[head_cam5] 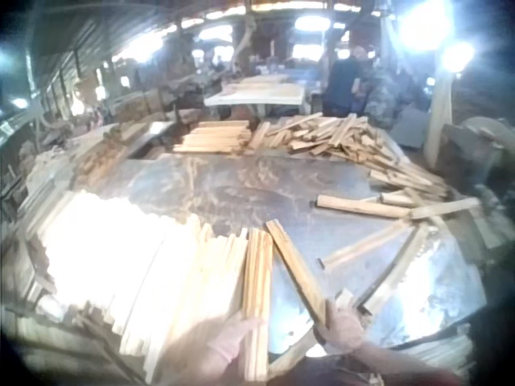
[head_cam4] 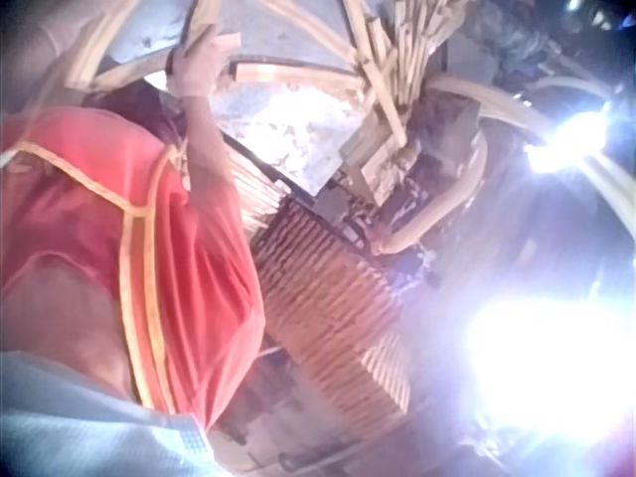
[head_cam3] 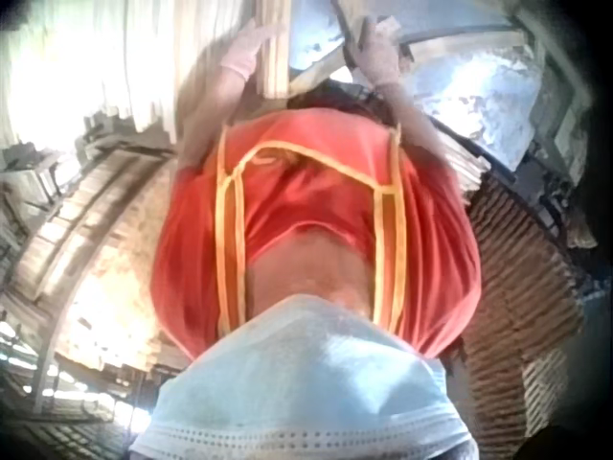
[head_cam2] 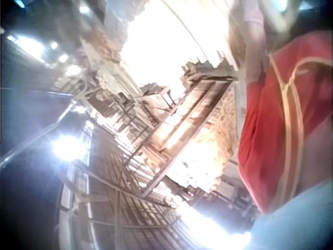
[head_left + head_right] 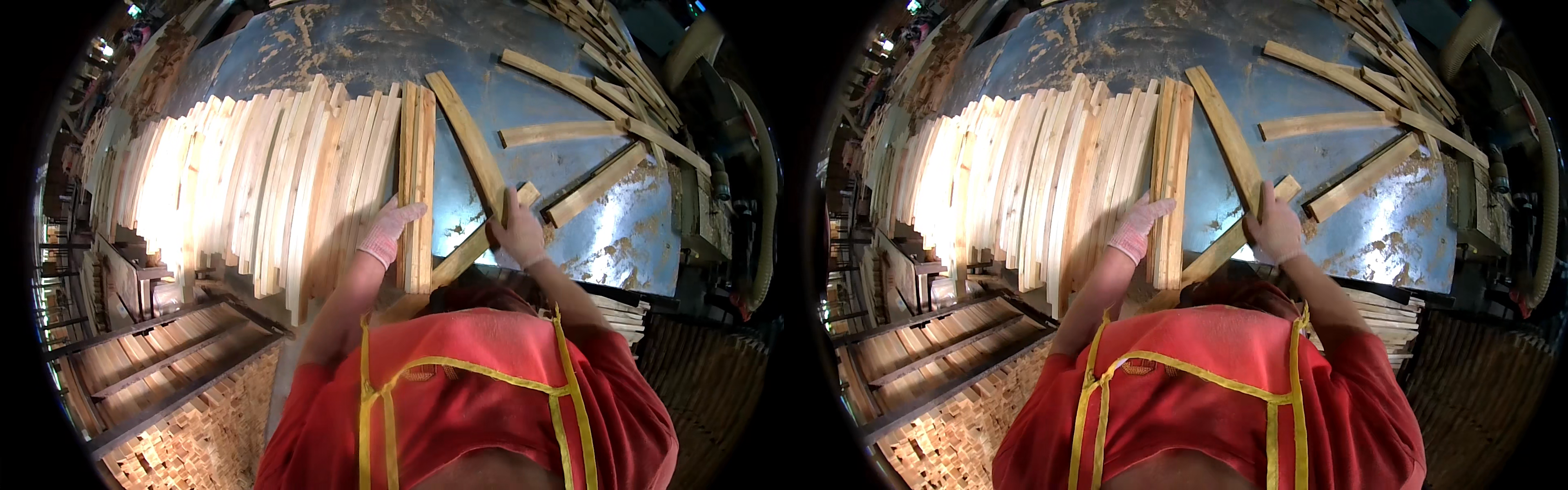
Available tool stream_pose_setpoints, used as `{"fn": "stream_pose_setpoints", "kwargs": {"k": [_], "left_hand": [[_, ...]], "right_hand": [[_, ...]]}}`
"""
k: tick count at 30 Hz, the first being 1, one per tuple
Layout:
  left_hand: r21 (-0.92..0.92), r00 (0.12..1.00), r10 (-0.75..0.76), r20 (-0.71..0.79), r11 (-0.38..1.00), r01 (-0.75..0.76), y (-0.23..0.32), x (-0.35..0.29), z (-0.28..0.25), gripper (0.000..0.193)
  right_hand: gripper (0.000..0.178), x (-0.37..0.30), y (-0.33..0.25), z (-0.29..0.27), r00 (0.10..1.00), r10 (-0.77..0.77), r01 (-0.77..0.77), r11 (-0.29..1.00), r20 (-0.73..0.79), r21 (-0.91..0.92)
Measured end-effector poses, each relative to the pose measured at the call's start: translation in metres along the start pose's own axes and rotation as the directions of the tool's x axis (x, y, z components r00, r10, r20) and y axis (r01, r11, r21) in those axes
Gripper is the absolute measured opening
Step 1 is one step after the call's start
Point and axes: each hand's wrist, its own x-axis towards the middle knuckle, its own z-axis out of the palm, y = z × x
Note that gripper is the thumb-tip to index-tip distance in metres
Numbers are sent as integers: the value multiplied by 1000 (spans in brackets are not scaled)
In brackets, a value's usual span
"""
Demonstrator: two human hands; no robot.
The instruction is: The person repeatedly picks up thin wooden planks from a scattered pile on a metal table and stacks them neatly. The worker handles the planks one by one, aligning them into a growing stack on the left side of the table.
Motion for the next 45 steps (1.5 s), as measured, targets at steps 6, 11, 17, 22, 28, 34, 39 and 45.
{"fn": "stream_pose_setpoints", "kwargs": {"k": [6,11,17,22,28,34,39,45], "left_hand": [[18,999,41,-30,999,-40,2,17,-1,77],[-231,985,-96,140,965,127,22,29,-1,58],[-246,975,-24,220,966,79,44,36,17,55],[-160,994,14,-108,987,-31,25,37,28,51],[-164,999,-38,-10,986,36,38,-2,-4,49],[-268,994,82,73,962,-59,40,-52,-44,50],[-272,988,151,34,953,-136,47,-70,-78,45],[641,798,507,-327,739,-207,116,-115,-202,37]], "right_hand": [[90,-60,-6,27,995,-97,93,988,-30,-122],[79,69,14,4,999,-18,14,993,-30,-117],[81,193,23,-57,987,-14,-20,978,-163,-206],[109,63,-56,4,801,-203,-541,156,563,826],[60,-10,-65,17,655,-269,-742,-54,706,668],[42,46,-80,-49,936,-42,-326,265,349,907],[65,217,-49,-197,891,73,349,521,-449,779],[69,120,-21,-69,995,-85,87,560,-47,824]]}}
